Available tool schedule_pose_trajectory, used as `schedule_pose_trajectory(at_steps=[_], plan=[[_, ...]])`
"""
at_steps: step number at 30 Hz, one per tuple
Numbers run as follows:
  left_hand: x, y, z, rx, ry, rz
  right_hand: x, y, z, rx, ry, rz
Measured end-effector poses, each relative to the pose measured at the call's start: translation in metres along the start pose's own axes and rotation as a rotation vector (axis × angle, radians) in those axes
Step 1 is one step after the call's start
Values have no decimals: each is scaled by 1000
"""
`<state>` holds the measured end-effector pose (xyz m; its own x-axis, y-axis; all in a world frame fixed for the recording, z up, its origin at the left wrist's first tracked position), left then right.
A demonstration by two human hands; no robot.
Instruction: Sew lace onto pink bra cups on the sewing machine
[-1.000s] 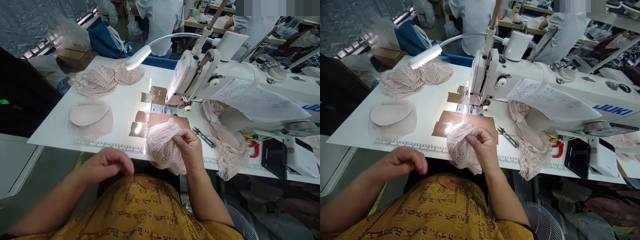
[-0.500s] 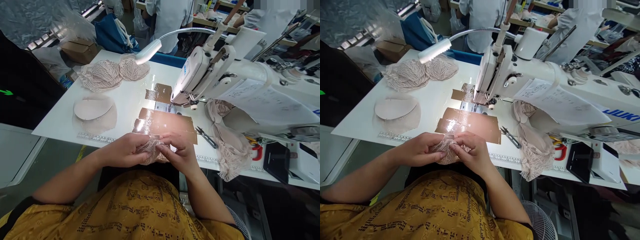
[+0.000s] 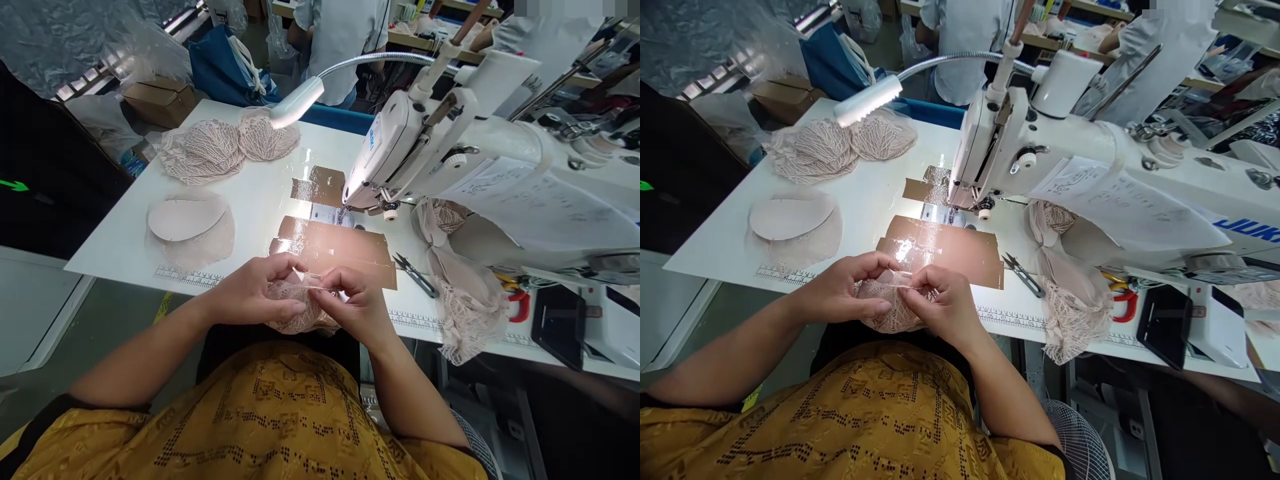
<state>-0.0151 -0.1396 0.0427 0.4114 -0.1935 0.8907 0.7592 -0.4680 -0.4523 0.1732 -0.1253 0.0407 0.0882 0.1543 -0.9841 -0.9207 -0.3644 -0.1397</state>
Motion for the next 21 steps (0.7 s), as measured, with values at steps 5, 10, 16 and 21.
schedule_pose_trajectory(at_steps=[5, 10, 16, 21], plan=[[5, 6, 9, -49, 49, 9, 0, 1, 2, -50, -46, 14], [1, 8, 11, -98, 38, -61, -3, 0, 3, 27, -97, 5], [0, 6, 17, -86, 3, -44, -3, -3, 5, 76, -98, -4], [3, 5, 24, -90, 9, -41, -1, -5, 8, 90, -91, -1]])
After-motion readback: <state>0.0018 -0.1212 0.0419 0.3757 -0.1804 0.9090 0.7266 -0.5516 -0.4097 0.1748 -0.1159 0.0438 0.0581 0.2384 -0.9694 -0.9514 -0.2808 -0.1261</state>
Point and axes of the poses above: each hand's wrist, its own z-axis towards the middle knuckle, its own y-axis out of the palm, x = y × z, the point moved 3 cm from there along z, towards the middle knuckle, and after that the axes turned 10 degrees about z, right-handed, at the moved point
